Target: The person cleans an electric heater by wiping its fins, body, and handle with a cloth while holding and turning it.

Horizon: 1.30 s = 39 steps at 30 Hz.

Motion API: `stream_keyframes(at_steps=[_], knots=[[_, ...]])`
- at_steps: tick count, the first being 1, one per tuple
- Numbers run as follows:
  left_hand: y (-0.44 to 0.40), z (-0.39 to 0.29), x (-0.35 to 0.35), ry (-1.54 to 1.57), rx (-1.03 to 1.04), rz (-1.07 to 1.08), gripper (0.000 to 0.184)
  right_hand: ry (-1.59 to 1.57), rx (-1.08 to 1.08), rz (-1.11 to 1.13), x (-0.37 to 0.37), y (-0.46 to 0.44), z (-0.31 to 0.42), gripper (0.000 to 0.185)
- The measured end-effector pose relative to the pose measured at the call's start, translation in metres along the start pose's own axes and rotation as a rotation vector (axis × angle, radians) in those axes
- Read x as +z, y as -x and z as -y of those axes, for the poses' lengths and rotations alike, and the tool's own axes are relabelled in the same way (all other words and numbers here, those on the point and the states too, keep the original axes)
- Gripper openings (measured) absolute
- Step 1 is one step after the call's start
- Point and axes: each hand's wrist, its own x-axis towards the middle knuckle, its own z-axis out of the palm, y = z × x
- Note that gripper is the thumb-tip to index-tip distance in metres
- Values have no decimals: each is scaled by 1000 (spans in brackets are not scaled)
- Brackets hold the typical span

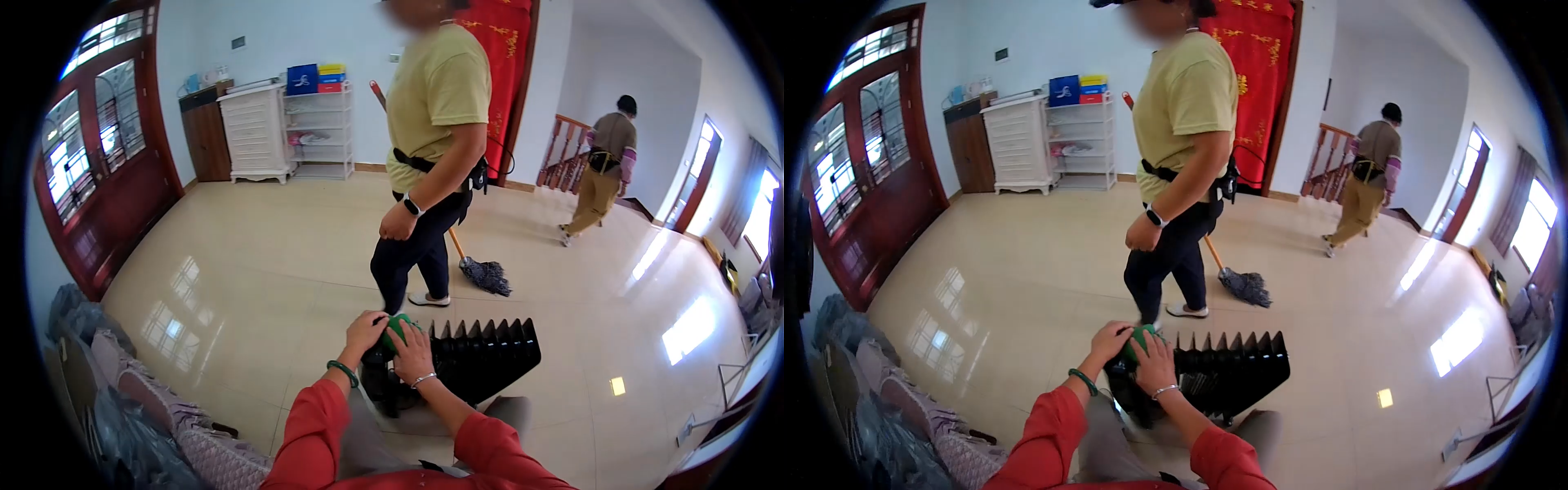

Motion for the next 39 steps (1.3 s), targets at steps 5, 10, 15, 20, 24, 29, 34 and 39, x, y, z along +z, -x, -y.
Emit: stream_keyframes(at_steps=[5, 10, 15, 20, 24, 29, 34, 39], knots=[[0, 10, 12, 17, 49, -12, 28, 7, 24, 20, -6, 9, -9, 67], [13, 3, 4, -26, -46, -38, 29, -81, -54, 32, -14, 5, -6, 68], [40, -9, 4, -65, -115, -125, 28, -152, -128, 95, -25, 11, -10, 67], [53, -23, 4, -53, -116, -157, 28, -205, -166, 117, -35, 19, -15, 68], [69, -36, 0, -57, -179, -149, 29, -251, -180, 95, -39, 26, -13, 65], [83, -41, -1, -22, -245, -149, 30, -254, -184, 111, -44, 36, -12, 65], [88, -18, 16, 124, -196, -136, 27, -333, -222, 81, -54, 39, -17, 70], [132, -58, 8, -14, -118, -48, 30, -435, -309, 87, -70, 70, -27, 63]])
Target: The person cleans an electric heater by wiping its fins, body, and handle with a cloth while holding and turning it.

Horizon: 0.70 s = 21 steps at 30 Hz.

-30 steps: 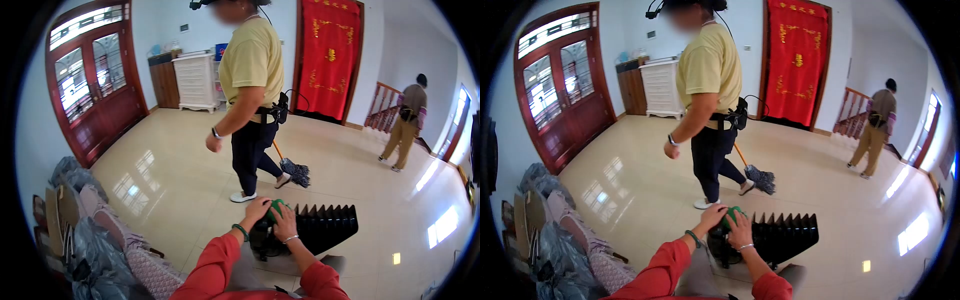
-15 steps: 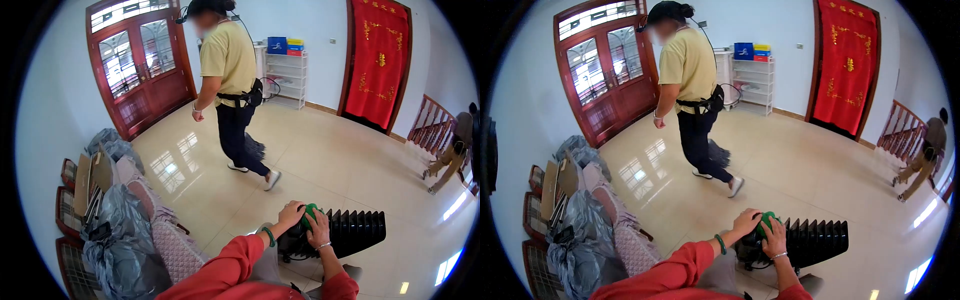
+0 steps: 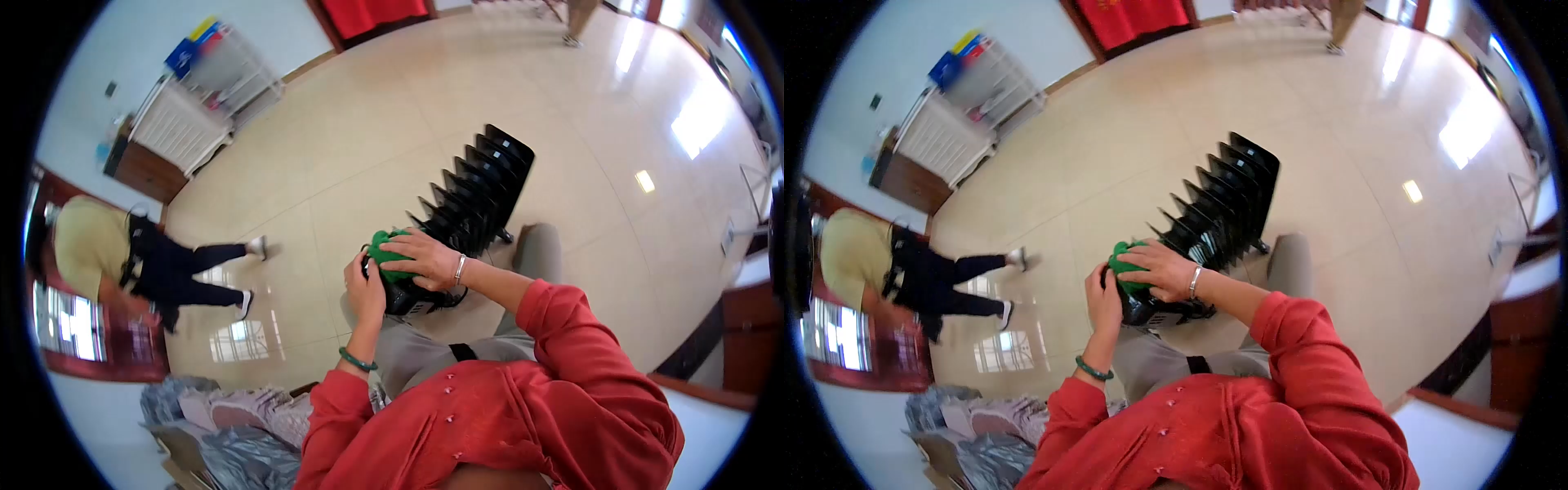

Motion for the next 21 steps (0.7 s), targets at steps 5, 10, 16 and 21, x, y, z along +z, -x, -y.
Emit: stream_keyframes(at_steps=[5, 10, 16, 21], knots=[[49, -35, 0, -269, -89, 22, 40, -51, -93, 37, -12, 25, -4, 62], [94, -34, 20, -271, 124, 138, 62, -9, -166, 156, -45, 59, -9, 62], [111, -31, 63, -225, 263, 252, 71, 229, -21, 149, -59, 104, -13, 67], [107, -34, 84, -162, 250, 336, 75, 101, 57, 162, -63, 112, -34, 73]])
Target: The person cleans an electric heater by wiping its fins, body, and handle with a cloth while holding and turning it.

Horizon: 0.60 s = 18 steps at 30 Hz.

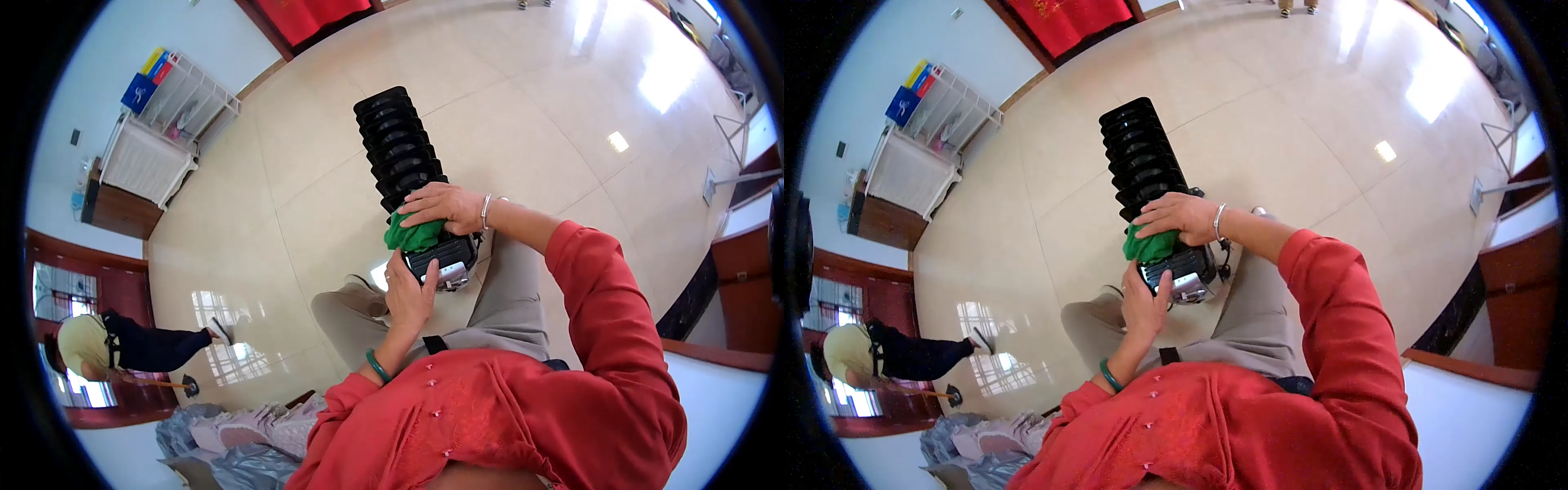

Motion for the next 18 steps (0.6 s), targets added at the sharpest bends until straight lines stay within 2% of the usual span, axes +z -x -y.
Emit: stream_keyframes(at_steps=[2, 4, 7, 8, 11, 12, 14, 15, 16, 18], knots=[[-6, -1, 5, -17, -7, 0, 76, -214, 44, 16, 1, -4, -10, 73], [-8, -3, 9, -27, -15, -4, 76, -233, 107, 60, -2, -5, -9, 74], [-15, -10, 16, 51, 22, 17, 83, 8, 300, 20, -7, -5, -2, 64], [-18, -12, 19, 67, -5, 4, 83, 0, 284, 50, -5, -7, 2, 64], [-28, -19, 24, 178, 49, 64, 98, 172, 621, -174, 5, -13, 14, 53], [-29, -15, 27, 202, 21, 49, 98, 170, 604, -138, 11, -14, 15, 53], [-35, -5, 33, 284, 163, 123, 104, 272, 744, -311, 17, -17, 13, 41], [-37, -6, 26, 423, 165, 231, 110, 293, 777, -371, 20, -21, 14, 37], [-34, -3, 30, 441, 144, 214, 110, 290, 761, -343, 26, -21, 10, 37], [-30, -3, 45, 573, 211, 237, 115, 276, 806, -469, 31, -18, -5, 33]])
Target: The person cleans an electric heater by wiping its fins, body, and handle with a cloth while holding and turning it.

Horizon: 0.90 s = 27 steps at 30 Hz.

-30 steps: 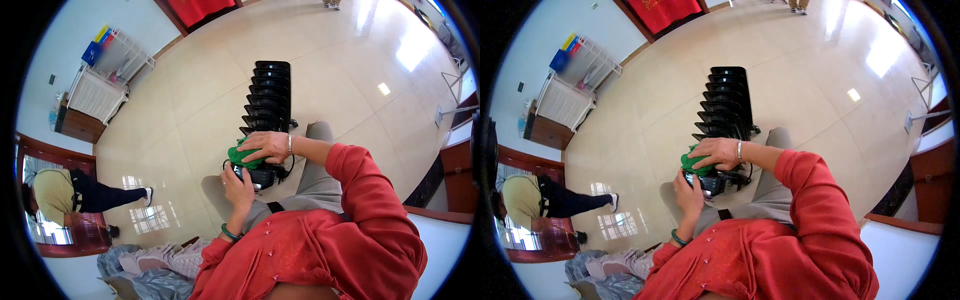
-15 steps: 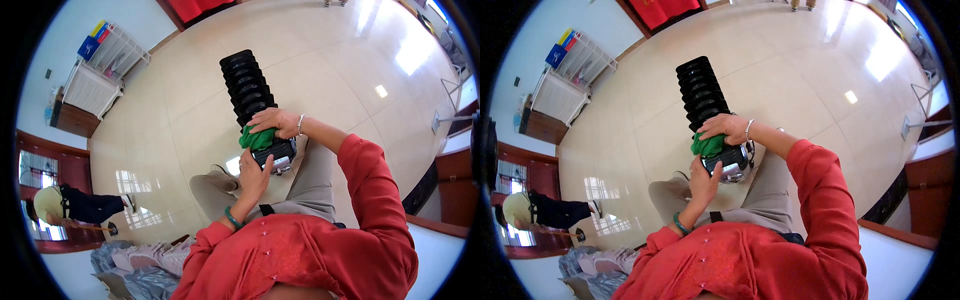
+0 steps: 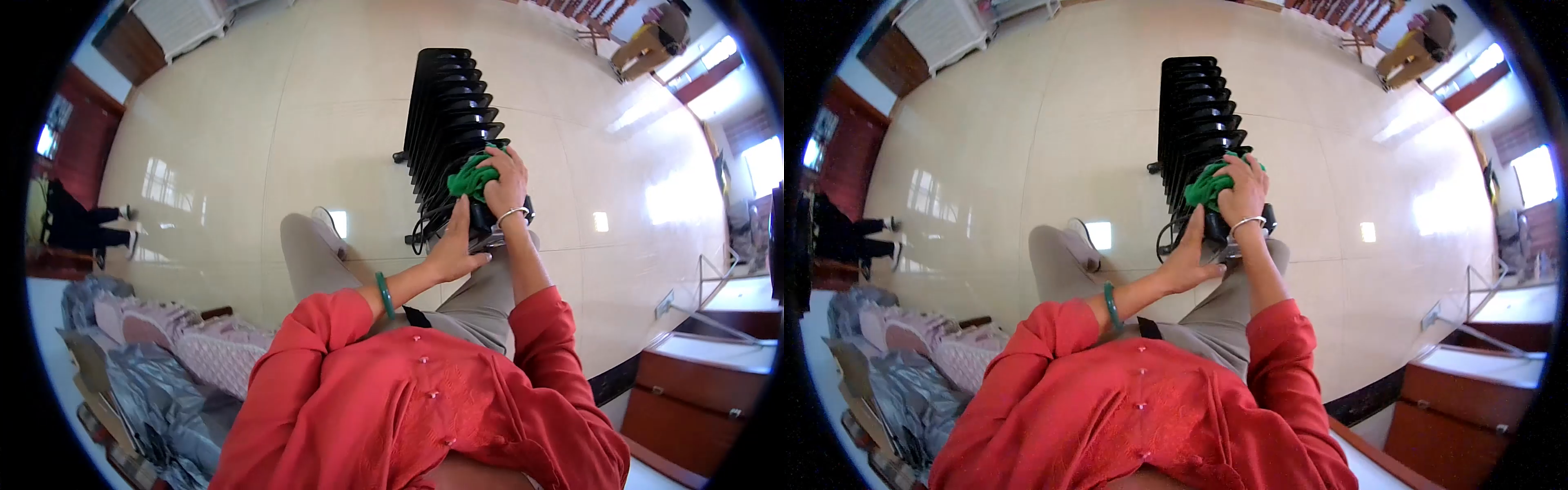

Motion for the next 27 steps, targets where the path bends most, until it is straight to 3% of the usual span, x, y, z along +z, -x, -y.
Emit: stream_keyframes(at_steps=[8, 13, 15, 16, 18, 20, 22, 27], knots=[[-16, 11, 0, 117, 102, 223, 114, 147, 163, -50, 6, -14, -14, 22], [-23, 12, -3, 62, 96, 227, 103, 35, 100, -26, 2, -16, -35, 24], [-22, 12, -9, 113, 49, 140, 78, 24, 48, -37, -2, -18, -33, 24], [-23, 14, -14, 114, 55, 140, 78, 28, 46, -41, -4, -16, -33, 24], [-29, 20, -33, -62, 97, -40, 49, -51, -96, 13, -9, -16, -32, 23], [-45, 22, -59, -83, 111, -256, 34, -108, -146, 24, -11, -15, -23, 24], [-68, 29, -87, -199, 101, -370, 31, -109, -96, 21, -11, -13, -24, 23], [-129, 26, -150, -404, 47, -386, 40, -78, -42, -3, -8, -9, -23, 20]])
